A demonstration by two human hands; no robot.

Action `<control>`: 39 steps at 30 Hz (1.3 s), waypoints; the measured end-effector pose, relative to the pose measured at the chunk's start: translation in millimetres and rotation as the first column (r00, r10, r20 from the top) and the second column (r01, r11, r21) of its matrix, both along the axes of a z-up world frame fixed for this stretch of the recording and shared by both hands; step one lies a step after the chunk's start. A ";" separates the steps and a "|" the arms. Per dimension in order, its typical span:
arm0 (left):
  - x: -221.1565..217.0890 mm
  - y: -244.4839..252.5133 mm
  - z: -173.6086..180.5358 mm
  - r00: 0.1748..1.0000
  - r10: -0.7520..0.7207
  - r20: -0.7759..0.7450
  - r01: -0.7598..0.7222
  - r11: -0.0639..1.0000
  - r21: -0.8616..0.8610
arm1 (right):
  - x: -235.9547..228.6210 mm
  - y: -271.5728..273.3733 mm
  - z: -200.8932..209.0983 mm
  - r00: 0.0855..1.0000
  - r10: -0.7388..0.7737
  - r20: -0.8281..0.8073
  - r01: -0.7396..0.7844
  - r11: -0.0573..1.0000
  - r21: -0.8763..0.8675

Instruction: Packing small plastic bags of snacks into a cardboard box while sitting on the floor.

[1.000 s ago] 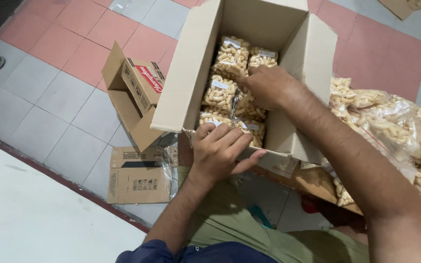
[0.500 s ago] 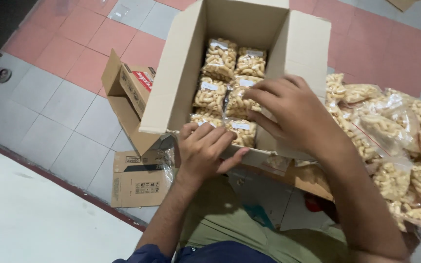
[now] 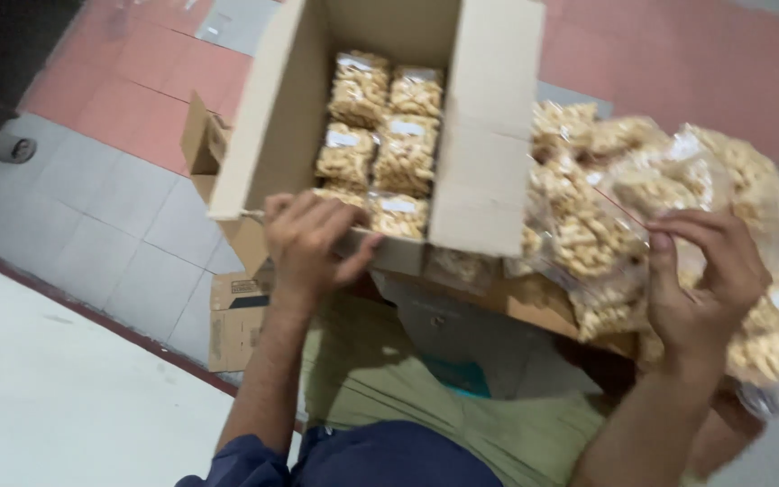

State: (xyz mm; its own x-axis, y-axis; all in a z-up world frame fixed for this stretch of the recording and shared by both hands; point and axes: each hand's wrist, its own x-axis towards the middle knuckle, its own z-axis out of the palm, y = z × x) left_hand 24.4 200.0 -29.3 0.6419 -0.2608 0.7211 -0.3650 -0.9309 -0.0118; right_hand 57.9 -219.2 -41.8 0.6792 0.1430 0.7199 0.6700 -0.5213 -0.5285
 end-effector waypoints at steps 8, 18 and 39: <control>-6.2 -13.2 10.3 1.000 0.020 0.017 -0.020 1.000 0.022 | -4.1 -17.3 -15.5 0.962 -0.272 -0.025 0.249 0.910 -0.332; -3.7 -8.6 8.6 1.000 0.016 -0.010 -0.016 1.000 -0.002 | -10.5 -26.6 -8.9 0.929 -0.366 -0.053 0.294 0.818 -0.494; 2.3 0.3 -1.3 1.000 -0.001 -0.009 0.001 1.000 -0.013 | -2.7 -52.8 -24.8 0.931 -0.364 0.003 0.312 0.793 -0.523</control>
